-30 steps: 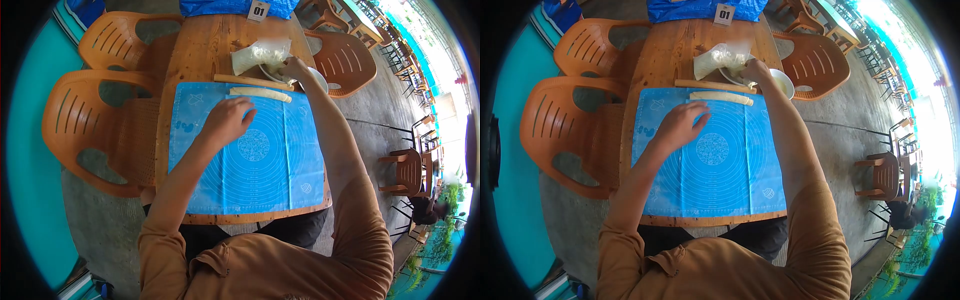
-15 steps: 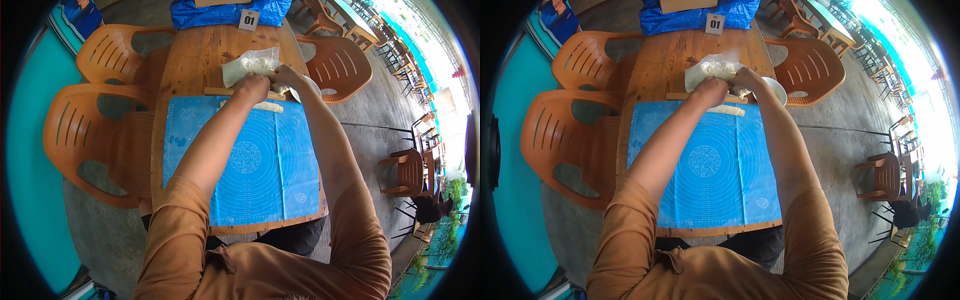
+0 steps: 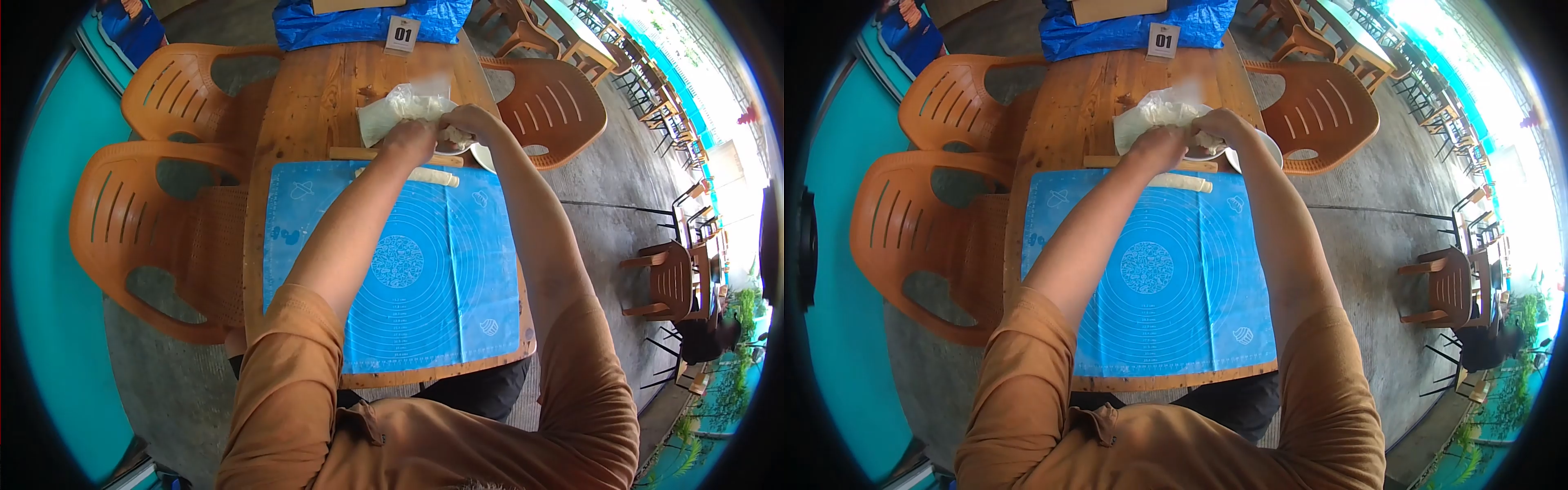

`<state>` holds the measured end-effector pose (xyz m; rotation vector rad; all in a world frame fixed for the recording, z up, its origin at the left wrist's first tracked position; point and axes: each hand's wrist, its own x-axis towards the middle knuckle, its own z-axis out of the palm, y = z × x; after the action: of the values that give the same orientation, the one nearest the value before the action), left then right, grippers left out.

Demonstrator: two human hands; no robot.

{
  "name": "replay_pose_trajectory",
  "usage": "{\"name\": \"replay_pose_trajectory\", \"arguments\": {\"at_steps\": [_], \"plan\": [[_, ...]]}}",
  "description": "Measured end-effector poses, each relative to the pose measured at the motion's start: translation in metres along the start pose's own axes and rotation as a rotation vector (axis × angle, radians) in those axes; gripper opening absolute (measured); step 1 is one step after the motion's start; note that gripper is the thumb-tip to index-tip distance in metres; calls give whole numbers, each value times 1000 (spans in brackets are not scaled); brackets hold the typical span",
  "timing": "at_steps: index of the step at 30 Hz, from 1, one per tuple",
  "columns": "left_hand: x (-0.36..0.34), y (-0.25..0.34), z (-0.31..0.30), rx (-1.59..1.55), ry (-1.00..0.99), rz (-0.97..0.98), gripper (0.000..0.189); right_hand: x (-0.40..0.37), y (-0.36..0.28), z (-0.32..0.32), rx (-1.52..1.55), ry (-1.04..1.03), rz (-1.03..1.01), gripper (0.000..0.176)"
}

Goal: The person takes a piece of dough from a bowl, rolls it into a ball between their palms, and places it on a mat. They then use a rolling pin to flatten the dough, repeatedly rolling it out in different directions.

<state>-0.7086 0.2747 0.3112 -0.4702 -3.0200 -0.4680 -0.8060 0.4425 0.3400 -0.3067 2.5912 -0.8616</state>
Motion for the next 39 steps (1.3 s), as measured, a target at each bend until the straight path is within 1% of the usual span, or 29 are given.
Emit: {"name": "replay_pose_trajectory", "arguments": {"at_steps": [2, 4, 5, 6, 7, 9, 11, 13, 15, 16, 18, 19, 21, 22, 24, 25, 27, 28, 29, 30, 32, 34, 36, 39], "plan": [[-7, 4, -3, -107, 185, -22, 26, 0, -6, -7, -60, -34, 35, 37], [-2, 6, -3, -116, 177, -42, 29, -3, -5, -6, -119, -69, 74, 38], [1, 7, -3, -123, 171, -61, 33, -7, -3, -1, 101, -9, 73, 40], [3, 9, -4, -123, 174, -61, 33, -7, -1, 0, 320, 53, 68, 46], [5, 11, -5, -105, 167, -90, 32, -5, 0, -1, 318, 55, 66, 46], [7, 12, -6, -87, 162, -119, 30, -4, 0, -4, 373, -113, 84, 51], [8, 12, -4, -46, 187, -74, 28, -6, 2, -5, 364, -107, 61, 51], [13, 8, -5, -69, 183, -78, 28, -10, 1, -6, 357, -103, 40, 51], [18, 3, -5, -90, 180, -80, 28, -11, 0, -6, 324, -123, -6, 42], [19, 1, -4, -103, 194, -81, 24, 0, 8, -5, 324, -124, -5, 42], [21, -1, -3, -117, 207, -78, 20, 11, 12, -4, 412, -209, -4, 34], [23, -1, -2, -118, 225, -99, 18, 9, 10, -5, 412, -208, -2, 34], [25, 0, 1, -122, 240, -119, 16, 3, 6, -5, 34, -120, -183, 36], [27, -1, 1, -109, 253, -128, 16, 2, 3, -3, 33, -120, -182, 36], [28, -2, 1, -97, 264, -137, 16, -3, -3, 3, 366, -88, 7, 35], [28, -1, 1, -90, 257, -136, 16, -7, -6, 4, 365, -88, 9, 35], [29, 0, -1, -84, 251, -135, 16, -17, -10, 5, 297, 40, -34, 38], [28, 1, -2, -75, 240, -129, 15, -5, 3, 9, 296, 40, -34, 38], [28, 1, -3, -64, 229, -123, 14, 7, 15, 16, 220, 112, -90, 40], [29, 1, -4, -63, 231, -125, 14, 7, 14, 19, 143, 183, -147, 42], [31, 5, -3, 24, 187, -144, 14, 5, 15, 17, 113, 144, -137, 42], [35, 8, -2, 43, 176, -161, 14, -2, 10, 13, 82, 110, -126, 43], [36, 11, -2, 64, 168, -181, 14, -8, 4, 11, -56, 174, -113, 46], [38, 14, 0, 101, 168, -200, 14, -22, 3, 8, 5, 204, -117, 42]]}}
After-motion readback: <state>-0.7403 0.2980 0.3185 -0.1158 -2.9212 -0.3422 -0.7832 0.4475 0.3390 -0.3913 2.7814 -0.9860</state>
